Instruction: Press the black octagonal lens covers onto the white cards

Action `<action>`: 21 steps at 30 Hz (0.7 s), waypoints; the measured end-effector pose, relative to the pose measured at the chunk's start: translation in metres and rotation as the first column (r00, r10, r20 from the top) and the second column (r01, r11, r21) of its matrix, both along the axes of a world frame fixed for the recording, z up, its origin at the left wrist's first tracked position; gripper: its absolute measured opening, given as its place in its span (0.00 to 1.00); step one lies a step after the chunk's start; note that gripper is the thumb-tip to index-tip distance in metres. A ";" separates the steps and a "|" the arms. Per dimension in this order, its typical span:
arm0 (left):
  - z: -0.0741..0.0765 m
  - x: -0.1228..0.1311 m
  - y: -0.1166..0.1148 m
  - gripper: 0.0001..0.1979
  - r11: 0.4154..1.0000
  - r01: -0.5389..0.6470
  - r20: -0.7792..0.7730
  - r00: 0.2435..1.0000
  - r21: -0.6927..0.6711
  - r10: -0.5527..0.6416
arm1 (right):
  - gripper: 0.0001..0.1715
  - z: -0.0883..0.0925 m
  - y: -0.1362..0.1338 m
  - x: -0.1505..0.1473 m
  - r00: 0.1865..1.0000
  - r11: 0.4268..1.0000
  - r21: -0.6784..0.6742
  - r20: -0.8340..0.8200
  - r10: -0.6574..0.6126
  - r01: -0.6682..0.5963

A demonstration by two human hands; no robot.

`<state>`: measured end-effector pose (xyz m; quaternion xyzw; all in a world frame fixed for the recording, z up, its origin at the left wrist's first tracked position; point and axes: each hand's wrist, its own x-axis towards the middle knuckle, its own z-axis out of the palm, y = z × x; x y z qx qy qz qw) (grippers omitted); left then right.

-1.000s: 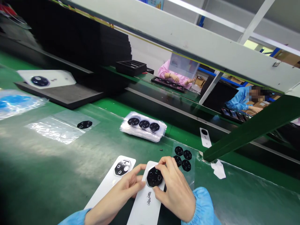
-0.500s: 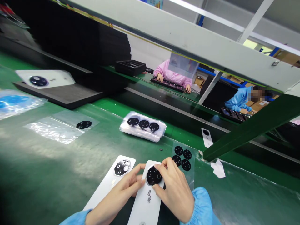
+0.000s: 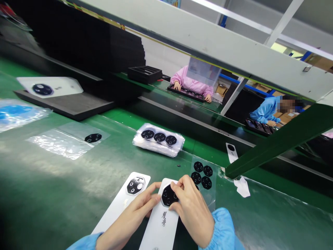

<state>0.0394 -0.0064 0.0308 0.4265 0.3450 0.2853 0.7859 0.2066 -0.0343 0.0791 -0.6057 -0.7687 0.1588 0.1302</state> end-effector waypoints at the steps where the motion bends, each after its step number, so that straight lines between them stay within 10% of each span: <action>1: 0.000 0.000 0.000 0.20 1.000 0.001 -0.007 1.000 0.002 -0.001 | 0.24 0.000 0.000 0.000 1.000 1.000 0.000 0.000 0.001 -0.001; 21: 0.005 0.001 0.003 0.20 0.997 -0.044 0.048 0.998 -0.061 0.047 | 0.19 0.010 0.007 -0.012 0.994 0.999 -0.042 0.108 -0.014 0.019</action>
